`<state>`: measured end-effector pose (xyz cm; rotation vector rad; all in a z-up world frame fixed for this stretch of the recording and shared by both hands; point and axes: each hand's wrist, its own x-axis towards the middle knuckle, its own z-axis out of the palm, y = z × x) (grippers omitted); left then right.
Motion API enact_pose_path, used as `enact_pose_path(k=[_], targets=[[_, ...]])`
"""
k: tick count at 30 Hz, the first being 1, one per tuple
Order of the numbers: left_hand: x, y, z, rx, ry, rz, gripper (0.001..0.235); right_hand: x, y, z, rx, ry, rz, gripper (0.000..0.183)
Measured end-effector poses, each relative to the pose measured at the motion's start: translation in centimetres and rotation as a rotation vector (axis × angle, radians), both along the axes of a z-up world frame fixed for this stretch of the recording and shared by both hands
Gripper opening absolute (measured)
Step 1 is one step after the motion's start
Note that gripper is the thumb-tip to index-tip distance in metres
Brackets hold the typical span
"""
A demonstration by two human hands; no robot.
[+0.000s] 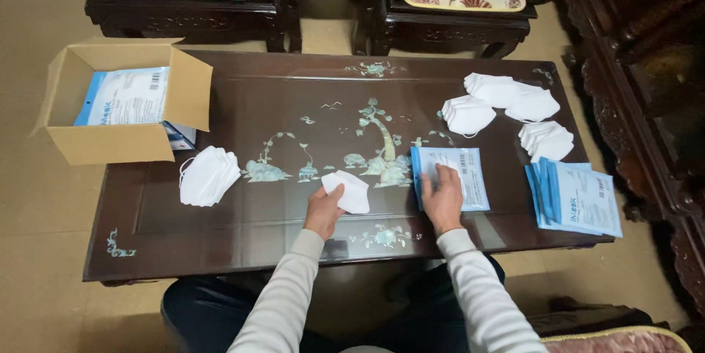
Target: Pack face masks into plastic sleeves
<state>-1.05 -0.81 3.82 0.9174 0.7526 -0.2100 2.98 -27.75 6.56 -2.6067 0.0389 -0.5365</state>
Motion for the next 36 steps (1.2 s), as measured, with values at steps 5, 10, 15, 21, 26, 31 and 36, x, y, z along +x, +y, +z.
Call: enact_pose_path(k=[5, 10, 15, 21, 26, 31, 36], targets=[[-0.1, -0.2, 0.7, 0.011, -0.011, -0.012, 0.051, -0.2, -1.4, -2.7, -0.183, 0.1, 0.041, 0.056], [-0.1, -0.1, 0.5, -0.001, -0.012, -0.042, 0.048, -0.5, -1.6, -4.0, -0.234, 0.101, -0.003, 0.034], [-0.9, -0.7, 2.2, 0.016, -0.04, -0.168, 0.05, -1.3, -0.1, -3.9, -0.19, 0.057, 0.112, 0.016], [0.3, -3.4, -1.4, 0.227, -0.207, -0.393, 0.027, -3.9, 6.4, -1.4, 0.067, 0.283, 0.235, 0.017], [2.8, -1.0, -8.2, 0.673, -0.194, -0.49, 0.027, -5.0, 9.7, -2.8, 0.135, 0.247, 0.221, 0.017], [3.2, 0.3, -11.2, 0.616, -0.101, -0.349, 0.026, -5.8, 12.7, -1.6, 0.093, 0.103, 0.333, 0.022], [0.3, 1.7, 3.4, 0.21, -0.071, -0.247, 0.062, -2.4, 10.2, -0.8, 0.002, 0.039, 0.422, 0.047]])
